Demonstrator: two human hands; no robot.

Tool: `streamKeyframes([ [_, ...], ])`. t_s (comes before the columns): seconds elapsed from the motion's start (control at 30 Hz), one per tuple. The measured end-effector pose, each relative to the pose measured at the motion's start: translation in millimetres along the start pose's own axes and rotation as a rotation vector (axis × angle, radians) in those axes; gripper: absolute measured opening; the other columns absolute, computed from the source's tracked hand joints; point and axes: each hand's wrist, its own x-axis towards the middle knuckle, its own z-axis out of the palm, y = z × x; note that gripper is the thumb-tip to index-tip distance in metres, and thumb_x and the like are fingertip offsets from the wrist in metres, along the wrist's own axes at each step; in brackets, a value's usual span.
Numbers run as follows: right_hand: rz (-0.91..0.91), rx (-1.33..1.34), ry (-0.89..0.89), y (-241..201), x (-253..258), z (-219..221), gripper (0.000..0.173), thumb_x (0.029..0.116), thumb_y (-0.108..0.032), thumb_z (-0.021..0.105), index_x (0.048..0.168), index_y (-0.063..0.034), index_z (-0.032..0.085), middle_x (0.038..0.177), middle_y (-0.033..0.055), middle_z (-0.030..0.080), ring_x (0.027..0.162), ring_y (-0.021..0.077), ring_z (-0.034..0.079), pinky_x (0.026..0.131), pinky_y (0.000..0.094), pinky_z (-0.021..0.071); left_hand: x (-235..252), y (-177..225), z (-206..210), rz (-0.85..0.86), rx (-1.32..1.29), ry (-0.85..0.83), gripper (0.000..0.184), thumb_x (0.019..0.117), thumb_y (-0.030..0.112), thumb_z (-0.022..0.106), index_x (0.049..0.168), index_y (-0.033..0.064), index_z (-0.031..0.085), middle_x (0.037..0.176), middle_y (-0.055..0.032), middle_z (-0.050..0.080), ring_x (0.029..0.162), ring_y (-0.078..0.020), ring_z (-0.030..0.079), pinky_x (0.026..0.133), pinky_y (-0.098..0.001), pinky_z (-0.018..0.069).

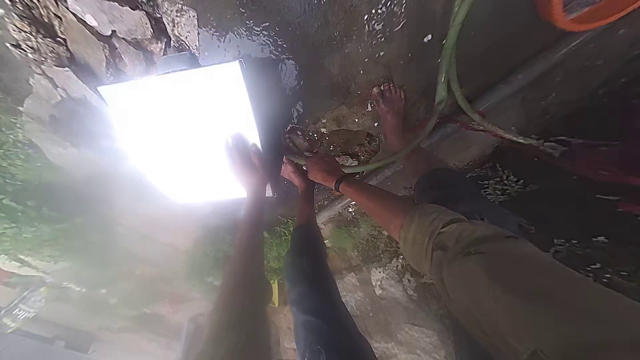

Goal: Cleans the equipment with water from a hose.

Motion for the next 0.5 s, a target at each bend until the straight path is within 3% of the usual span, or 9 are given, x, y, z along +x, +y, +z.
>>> streamKeyframes([
  [0.1, -0.09, -0.028, -0.071, 25.6, -9.9, 1.1, 0.049, 0.1029, -0.032, 0.055, 0.152, -0.0369, 0.05, 0.116, 0.016, 0.072, 0.106, 0.039, 0.068, 0.087, 0.0622, 0.0526, -0.1, -1.0, -1.5, 0.002, 0.0, -0.033, 0.053, 0.1069, 0.039, 0.039, 0.148, 0.0084, 0.051, 0.163, -0.0098, 0.035, 0.153, -0.0232, 0.027, 0.125, -0.04, 0.0226],
  [0.2, -0.232, -0.066, -0.103, 37.4, -22.0, -10.5, 0.049, 0.1047, -0.034, 0.054, 0.152, -0.0442, 0.047, 0.11, 0.0137, 0.074, 0.1, 0.0372, 0.07, 0.084, 0.0605, 0.0541, -0.4, 2.7, -4.9, 0.013, -0.024, -0.045, 0.053, 0.1068, 0.039, 0.039, 0.148, 0.007, 0.052, 0.163, -0.0125, 0.035, 0.153, -0.0257, 0.027, 0.125, -0.0417, 0.0215],
  [0.27, -0.318, -0.074, -0.152, 32.5, -37.1, -24.6, 0.048, 0.105, -0.033, 0.054, 0.151, -0.0449, 0.047, 0.112, 0.012, 0.073, 0.102, 0.0354, 0.07, 0.086, 0.0594, 0.0541, 0.8, 6.4, -9.2, 0.015, -0.022, -0.059, 0.053, 0.1069, 0.038, 0.039, 0.148, 0.0064, 0.051, 0.163, -0.0136, 0.035, 0.153, -0.0262, 0.027, 0.125, -0.0414, 0.0217],
  [0.4, -0.494, -0.052, -0.221, 27.3, -62.5, -43.1, 0.047, 0.1063, -0.034, 0.053, 0.152, -0.0433, 0.047, 0.115, 0.0104, 0.073, 0.104, 0.0321, 0.069, 0.09, 0.0555, 0.0539, 6.1, 2.7, 0.9, 0.088, -0.022, 0.082, 0.053, 0.1049, 0.037, 0.041, 0.141, 0.0028, 0.058, 0.155, -0.0189, 0.045, 0.149, -0.0283, 0.035, 0.123, -0.0393, 0.0241],
  [0.5, -0.547, -0.055, -0.187, 32.9, -69.9, -46.6, 0.048, 0.1057, -0.035, 0.055, 0.152, -0.045, 0.047, 0.109, 0.0091, 0.074, 0.097, 0.0312, 0.071, 0.085, 0.0557, 0.0552, 5.8, 1.4, 0.3, 0.082, -0.002, 0.073, 0.053, 0.105, 0.038, 0.041, 0.142, 0.0037, 0.057, 0.156, -0.0184, 0.044, 0.149, -0.0277, 0.035, 0.123, -0.0408, 0.0232],
])
